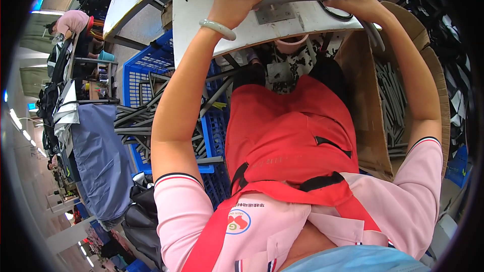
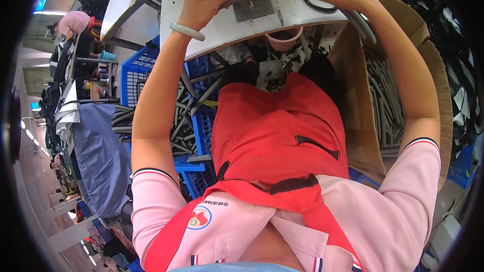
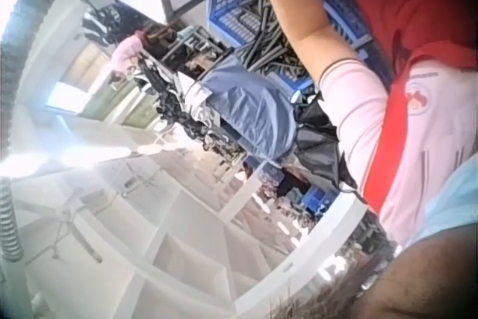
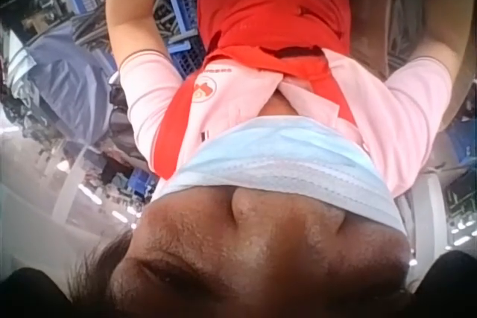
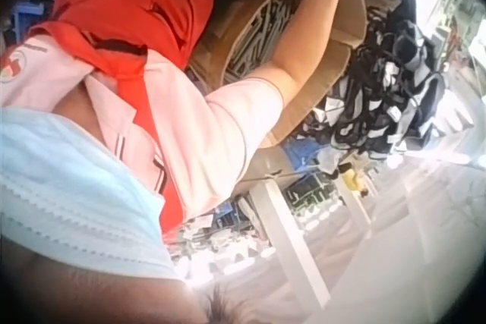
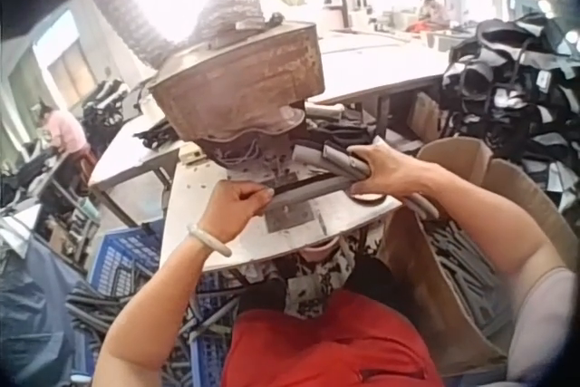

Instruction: Assembling grey plastic tubing components at a factory workbench using a joining machine.

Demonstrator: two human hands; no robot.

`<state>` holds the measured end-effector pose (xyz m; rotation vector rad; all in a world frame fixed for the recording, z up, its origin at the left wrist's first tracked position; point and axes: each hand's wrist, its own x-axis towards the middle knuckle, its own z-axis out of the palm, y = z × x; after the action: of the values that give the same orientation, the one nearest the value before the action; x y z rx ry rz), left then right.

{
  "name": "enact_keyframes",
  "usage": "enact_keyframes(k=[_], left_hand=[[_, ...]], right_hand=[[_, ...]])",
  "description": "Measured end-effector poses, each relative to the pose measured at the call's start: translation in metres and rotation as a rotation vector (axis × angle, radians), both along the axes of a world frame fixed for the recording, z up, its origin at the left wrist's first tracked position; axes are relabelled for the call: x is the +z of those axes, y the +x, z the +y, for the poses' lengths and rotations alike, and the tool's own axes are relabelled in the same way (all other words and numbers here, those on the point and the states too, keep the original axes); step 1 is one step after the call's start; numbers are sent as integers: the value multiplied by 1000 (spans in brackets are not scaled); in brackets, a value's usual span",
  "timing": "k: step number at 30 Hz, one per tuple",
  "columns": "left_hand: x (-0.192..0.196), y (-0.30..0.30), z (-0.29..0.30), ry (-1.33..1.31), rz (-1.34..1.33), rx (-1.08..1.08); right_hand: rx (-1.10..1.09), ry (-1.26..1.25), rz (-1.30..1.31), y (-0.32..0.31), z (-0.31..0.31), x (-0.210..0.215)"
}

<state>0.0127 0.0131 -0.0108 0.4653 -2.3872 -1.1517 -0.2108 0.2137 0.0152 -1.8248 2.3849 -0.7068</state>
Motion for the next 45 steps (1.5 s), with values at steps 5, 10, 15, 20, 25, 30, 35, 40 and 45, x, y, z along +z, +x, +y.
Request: enact_keyframes(k=[5,10,15,20,25,30,35,40,45], left_hand=[[0,2,-4,-9,22,17],[2,0,-8,-15,20,46],[-3,-10,-32,-38,-13,41],[1,-20,-24,-9,12,129],[1,-8,-22,120,-33,120],[0,-4,-24,217,130,183],[-5,14,-12,-318,-96,-116],[2,-8,56,94,-190,-206],[-30,21,34,148,-59,-266]], right_hand=[[4,109,-133,10,-4,19],[11,38,-99,8,-5,17],[8,19,-39,0,-23,13],[45,3,-87,-5,-25,13],[-42,41,-155,10,-6,18],[-85,-165,-272,19,7,23],[236,-52,169,54,21,-22],[600,-247,600,171,1,-63],[500,-60,308,133,-12,-50]])
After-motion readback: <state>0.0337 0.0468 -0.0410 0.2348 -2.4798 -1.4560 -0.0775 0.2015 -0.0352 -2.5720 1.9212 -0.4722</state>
